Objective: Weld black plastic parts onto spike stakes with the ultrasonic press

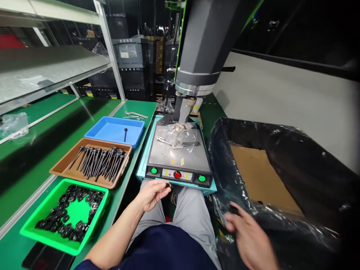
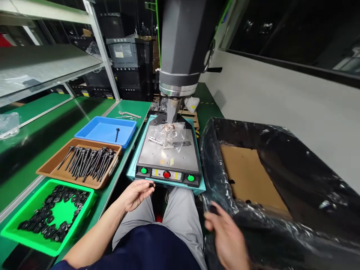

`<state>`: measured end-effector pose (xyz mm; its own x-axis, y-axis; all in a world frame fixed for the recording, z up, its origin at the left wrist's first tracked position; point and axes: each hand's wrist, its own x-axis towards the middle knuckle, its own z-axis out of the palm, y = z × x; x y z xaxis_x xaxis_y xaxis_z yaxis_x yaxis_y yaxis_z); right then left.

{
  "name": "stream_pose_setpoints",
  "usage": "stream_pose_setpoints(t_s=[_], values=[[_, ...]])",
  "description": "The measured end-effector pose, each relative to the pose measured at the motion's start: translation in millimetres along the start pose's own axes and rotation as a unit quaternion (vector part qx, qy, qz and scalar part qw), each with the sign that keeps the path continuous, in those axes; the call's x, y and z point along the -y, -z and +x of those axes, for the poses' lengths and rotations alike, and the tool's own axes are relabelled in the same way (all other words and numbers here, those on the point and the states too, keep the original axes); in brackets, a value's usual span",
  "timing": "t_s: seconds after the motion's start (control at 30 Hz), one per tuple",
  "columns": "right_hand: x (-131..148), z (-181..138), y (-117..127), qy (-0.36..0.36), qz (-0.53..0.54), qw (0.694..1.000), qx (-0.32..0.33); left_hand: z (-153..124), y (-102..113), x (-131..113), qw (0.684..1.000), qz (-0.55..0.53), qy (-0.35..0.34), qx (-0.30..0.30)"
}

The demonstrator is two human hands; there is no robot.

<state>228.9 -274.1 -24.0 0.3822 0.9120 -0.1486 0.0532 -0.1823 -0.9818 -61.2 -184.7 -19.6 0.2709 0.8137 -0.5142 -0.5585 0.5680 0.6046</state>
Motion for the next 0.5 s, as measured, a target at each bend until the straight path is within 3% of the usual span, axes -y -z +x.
stream_pose_setpoints(t_s=[0.13,0.23,0.33,0.5], values=[[2,4,-80,-0.031,0.048,0.981,0.183,-2,-18,-10,0.999,0.012,-0.036,0.034],[9,9,-120,-0.015,0.101,0.966,0.236,-2,-25,-10,0.997,0.024,-0.057,0.042],[15,12,-134,-0.002,0.118,0.960,0.255,-2,-29,-5,0.996,0.034,-0.070,0.052],[18,15,-135,-0.024,0.150,0.954,0.258,2,-31,-1,0.993,0.050,-0.090,0.059]])
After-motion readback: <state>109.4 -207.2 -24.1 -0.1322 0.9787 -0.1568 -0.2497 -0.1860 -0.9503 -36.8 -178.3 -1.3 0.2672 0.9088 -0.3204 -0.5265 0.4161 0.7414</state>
